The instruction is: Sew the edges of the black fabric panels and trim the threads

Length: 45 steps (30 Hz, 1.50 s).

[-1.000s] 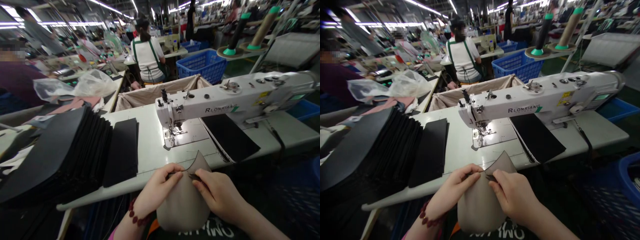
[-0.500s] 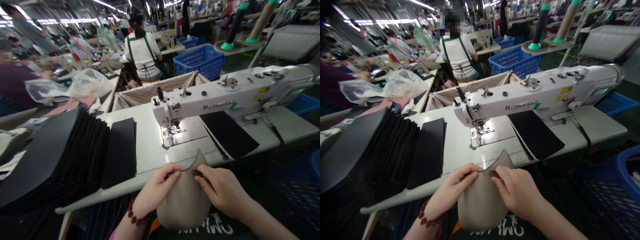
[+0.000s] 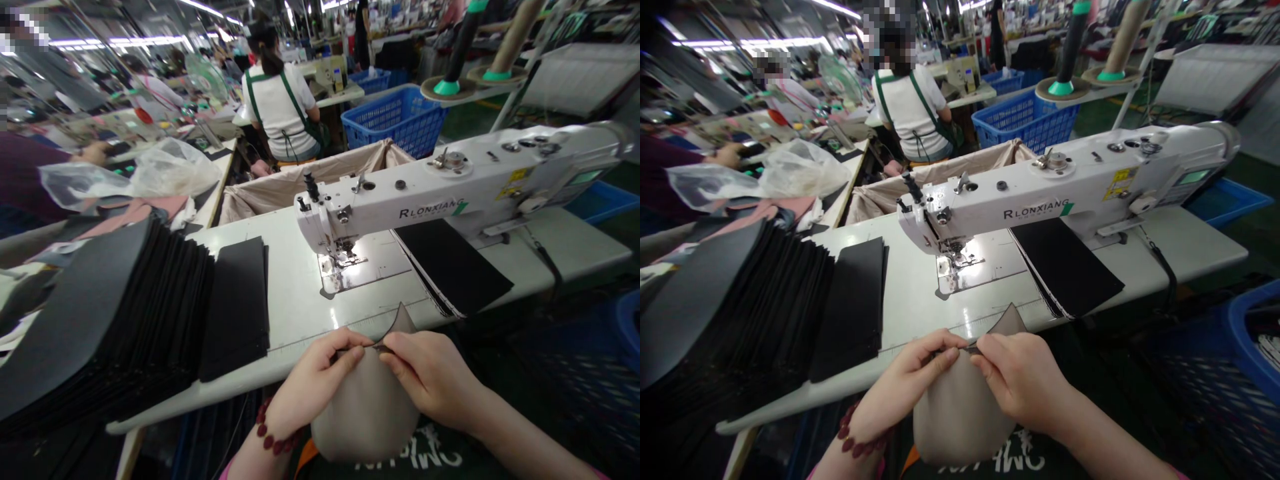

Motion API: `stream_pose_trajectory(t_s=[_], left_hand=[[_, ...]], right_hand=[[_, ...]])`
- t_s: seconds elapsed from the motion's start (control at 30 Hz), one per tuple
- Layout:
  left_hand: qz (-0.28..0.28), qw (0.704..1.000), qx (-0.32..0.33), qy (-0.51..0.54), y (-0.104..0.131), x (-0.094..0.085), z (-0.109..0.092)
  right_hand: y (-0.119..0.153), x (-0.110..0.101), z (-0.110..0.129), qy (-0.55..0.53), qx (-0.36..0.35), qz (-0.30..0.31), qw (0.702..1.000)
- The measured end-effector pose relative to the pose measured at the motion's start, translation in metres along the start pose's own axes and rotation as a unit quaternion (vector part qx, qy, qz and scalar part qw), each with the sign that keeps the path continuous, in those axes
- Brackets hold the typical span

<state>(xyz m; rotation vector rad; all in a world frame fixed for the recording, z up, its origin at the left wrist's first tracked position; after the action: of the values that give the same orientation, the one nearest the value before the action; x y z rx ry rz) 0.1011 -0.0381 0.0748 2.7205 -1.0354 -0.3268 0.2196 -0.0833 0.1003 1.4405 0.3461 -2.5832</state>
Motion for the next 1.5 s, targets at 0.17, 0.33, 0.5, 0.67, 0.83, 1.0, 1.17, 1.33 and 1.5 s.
stream_pose_trajectory(t_s=[0.17, 0.33, 0.5, 0.67, 0.83, 1.0, 1.17, 1.33, 1.5], left_hand=[[-0.008, 0.999, -0.031, 0.003, 0.002, -0.002, 0.010], [-0.005, 0.999, -0.032, 0.026, 0.002, 0.000, 0.014], [-0.008, 0.999, -0.020, 0.031, 0.001, 0.000, 0.014], [-0.012, 0.998, -0.027, 0.046, 0.002, 0.000, 0.017], [-0.010, 0.998, -0.038, 0.056, 0.003, 0.000, 0.020], [-0.009, 0.997, -0.045, 0.068, 0.003, 0.001, 0.023], [0.001, 0.995, -0.044, 0.089, 0.003, 0.003, 0.022], [-0.005, 0.995, -0.043, 0.085, 0.003, 0.002, 0.022], [-0.008, 0.996, -0.037, 0.078, 0.003, 0.002, 0.022]], right_hand=[[0.010, -0.011, -0.027, -0.082, 0.088, -0.032, 0.992], [0.017, 0.002, -0.026, 0.017, 0.103, 0.001, 0.995], [0.018, 0.013, -0.016, 0.022, 0.092, 0.014, 0.995], [0.015, 0.016, -0.013, 0.037, 0.092, 0.021, 0.995], [0.015, 0.017, -0.011, 0.041, 0.094, 0.017, 0.995], [0.017, 0.016, -0.009, 0.039, 0.087, 0.004, 0.995], [0.016, 0.015, -0.007, 0.042, 0.078, 0.007, 0.996], [0.017, 0.015, -0.009, 0.046, 0.088, -0.007, 0.995], [0.018, 0.016, -0.010, 0.052, 0.092, -0.020, 0.994]])
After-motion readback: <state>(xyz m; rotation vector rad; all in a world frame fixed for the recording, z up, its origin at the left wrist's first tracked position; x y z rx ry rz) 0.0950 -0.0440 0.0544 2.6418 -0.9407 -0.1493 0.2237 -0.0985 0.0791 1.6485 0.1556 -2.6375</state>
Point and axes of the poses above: each hand's wrist, its own y-axis away from the middle knuckle, its own x-axis out of the palm, z = x × y, the point moved 10 cm from there along -y, towards the middle knuckle, and after that the axes turned 9 degrees about y, right-handed, at the moved point
